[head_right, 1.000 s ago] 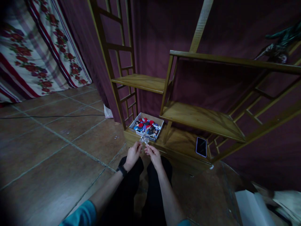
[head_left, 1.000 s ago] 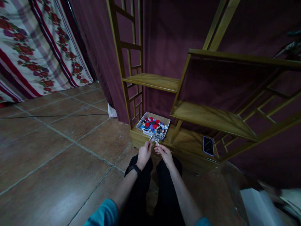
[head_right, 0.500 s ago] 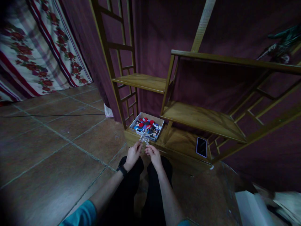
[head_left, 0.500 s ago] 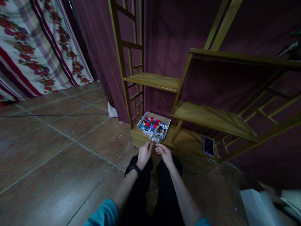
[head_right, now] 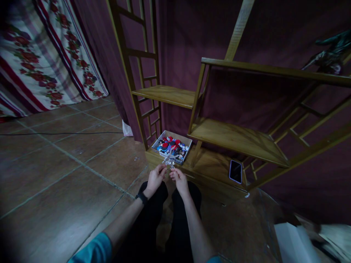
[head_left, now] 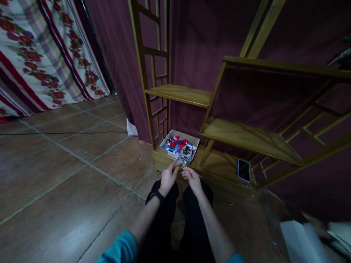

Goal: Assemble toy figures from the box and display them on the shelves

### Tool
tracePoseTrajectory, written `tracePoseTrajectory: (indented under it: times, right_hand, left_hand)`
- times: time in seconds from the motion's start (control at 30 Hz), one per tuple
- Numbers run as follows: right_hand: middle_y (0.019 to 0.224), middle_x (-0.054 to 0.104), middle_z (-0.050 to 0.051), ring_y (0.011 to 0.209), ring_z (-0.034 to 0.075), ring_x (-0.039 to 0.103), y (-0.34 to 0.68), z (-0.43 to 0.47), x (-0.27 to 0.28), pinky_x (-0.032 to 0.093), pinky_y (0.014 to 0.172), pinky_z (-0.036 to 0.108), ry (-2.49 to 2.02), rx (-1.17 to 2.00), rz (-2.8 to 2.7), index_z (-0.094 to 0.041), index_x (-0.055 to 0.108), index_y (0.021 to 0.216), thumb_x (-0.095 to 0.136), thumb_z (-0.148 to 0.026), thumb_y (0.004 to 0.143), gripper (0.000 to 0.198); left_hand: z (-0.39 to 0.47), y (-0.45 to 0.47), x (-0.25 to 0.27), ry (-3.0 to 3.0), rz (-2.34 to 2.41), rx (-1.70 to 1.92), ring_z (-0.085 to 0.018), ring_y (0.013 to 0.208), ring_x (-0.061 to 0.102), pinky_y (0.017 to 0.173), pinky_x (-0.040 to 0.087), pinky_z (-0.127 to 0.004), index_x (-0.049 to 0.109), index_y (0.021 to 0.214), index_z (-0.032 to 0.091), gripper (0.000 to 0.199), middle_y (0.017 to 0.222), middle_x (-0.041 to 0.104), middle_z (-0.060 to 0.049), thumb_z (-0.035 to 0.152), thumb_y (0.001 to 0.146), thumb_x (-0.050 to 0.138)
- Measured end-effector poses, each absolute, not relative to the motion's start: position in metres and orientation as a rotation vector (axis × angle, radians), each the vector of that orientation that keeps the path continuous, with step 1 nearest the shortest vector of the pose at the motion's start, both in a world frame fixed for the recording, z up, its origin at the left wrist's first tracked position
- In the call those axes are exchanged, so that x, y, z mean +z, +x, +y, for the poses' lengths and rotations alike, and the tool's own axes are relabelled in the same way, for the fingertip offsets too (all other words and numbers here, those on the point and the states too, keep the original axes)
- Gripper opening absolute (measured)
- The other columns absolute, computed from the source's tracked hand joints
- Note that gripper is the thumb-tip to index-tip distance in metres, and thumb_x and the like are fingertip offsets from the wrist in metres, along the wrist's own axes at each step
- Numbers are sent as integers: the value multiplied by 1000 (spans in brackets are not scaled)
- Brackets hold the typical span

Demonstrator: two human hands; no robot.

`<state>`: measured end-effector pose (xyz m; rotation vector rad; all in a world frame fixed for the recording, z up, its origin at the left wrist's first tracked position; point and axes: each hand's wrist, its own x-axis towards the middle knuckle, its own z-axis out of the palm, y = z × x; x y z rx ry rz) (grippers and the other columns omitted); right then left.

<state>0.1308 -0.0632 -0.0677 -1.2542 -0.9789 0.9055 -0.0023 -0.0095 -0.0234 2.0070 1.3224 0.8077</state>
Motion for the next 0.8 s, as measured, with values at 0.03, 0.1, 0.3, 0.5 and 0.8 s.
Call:
tracePoseTrajectory:
  times: [0.03,0.1,0.3,0.5,0.8]
  right_hand:
    - [80,66,6,67,15,60,131,-63,-68,48,58,25,-1260,900,-981,-20,61,98,48,-46,79,35]
    - [81,66,6,67,15,60,130,-63,-68,48,58,25,-1277,884,-978,-20,61,98,47,-46,79,35]
    - [81,65,6,66,14,59,127,-63,-67,48,56,24,-1324,840,-974,-20,61,99,46,-45,80,35]
    - [80,65,5,59,12,57,126,-64,-67,46,52,22,-1349,821,-983,-18,59,100,44,-45,81,37]
    - [80,65,4,52,10,57,128,-63,-70,48,51,23,-1409,803,-993,-18,58,99,42,-45,81,36]
  left_hand:
    - [-10,-2,-23,2002,1322,807,-15,72,63,62,45,-23,59,99,21,24,88,68,-4,33,83,46]
    - [-9,-3,-23,1993,1303,803,-14,70,62,62,44,-23,58,98,21,23,85,67,-3,33,83,46]
    - [-8,-4,-27,1953,1225,830,-12,63,61,60,44,-22,56,93,19,22,79,66,-2,35,83,44]
    - [-6,-3,-33,1948,1173,877,-10,54,58,57,43,-21,53,86,18,22,76,64,-1,37,83,42]
    - [-8,-3,-31,2052,1236,807,-11,61,61,59,42,-21,51,88,19,21,77,64,-2,36,86,40]
